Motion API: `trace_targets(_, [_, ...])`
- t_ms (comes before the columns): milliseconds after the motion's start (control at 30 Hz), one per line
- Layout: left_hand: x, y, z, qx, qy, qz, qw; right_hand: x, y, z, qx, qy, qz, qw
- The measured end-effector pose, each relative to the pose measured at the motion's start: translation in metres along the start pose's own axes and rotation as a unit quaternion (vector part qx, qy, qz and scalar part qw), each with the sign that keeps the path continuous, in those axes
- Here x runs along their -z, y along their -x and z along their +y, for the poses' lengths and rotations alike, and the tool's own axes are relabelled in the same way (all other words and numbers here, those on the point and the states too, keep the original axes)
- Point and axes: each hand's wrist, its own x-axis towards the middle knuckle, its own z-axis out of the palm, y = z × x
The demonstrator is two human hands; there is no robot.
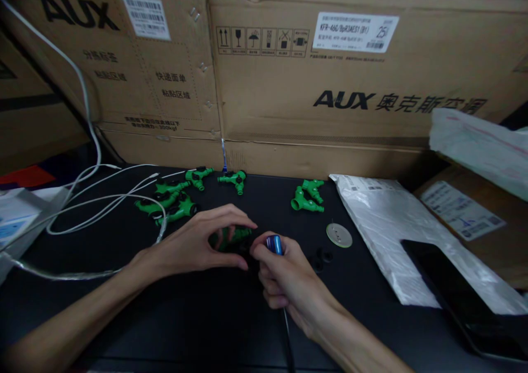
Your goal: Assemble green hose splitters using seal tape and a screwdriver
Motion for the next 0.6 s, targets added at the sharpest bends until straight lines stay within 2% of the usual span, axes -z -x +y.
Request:
trace_targets(133, [-0.0013, 0.0004, -0.0030, 0.000, 0.022, -0.033, 0.999, 0.0020, 0.0007, 0.0016, -0.002, -0.005, -0.004, 1.000])
trace_targets(400, [-0.0058, 0.0006, -0.0003, 0.073, 0.064, -0.050, 0.994, 0.0001, 0.0035, 0.0049, -0.002, -0.008, -0.013, 1.000])
trace_targets(500, [-0.0057, 0.0004, 0.0009, 0.055, 0.056, -0.026, 0.997, 0.0026, 0.0016, 0.0066, -0.014, -0.010, -0.010, 1.000])
trace_targets(600, [-0.0067, 0.0003, 0.0000, 0.026, 0.057, -0.037, 0.997, 0.0053, -0.0001, 0.0077, -0.023, -0.011, -0.006, 1.000])
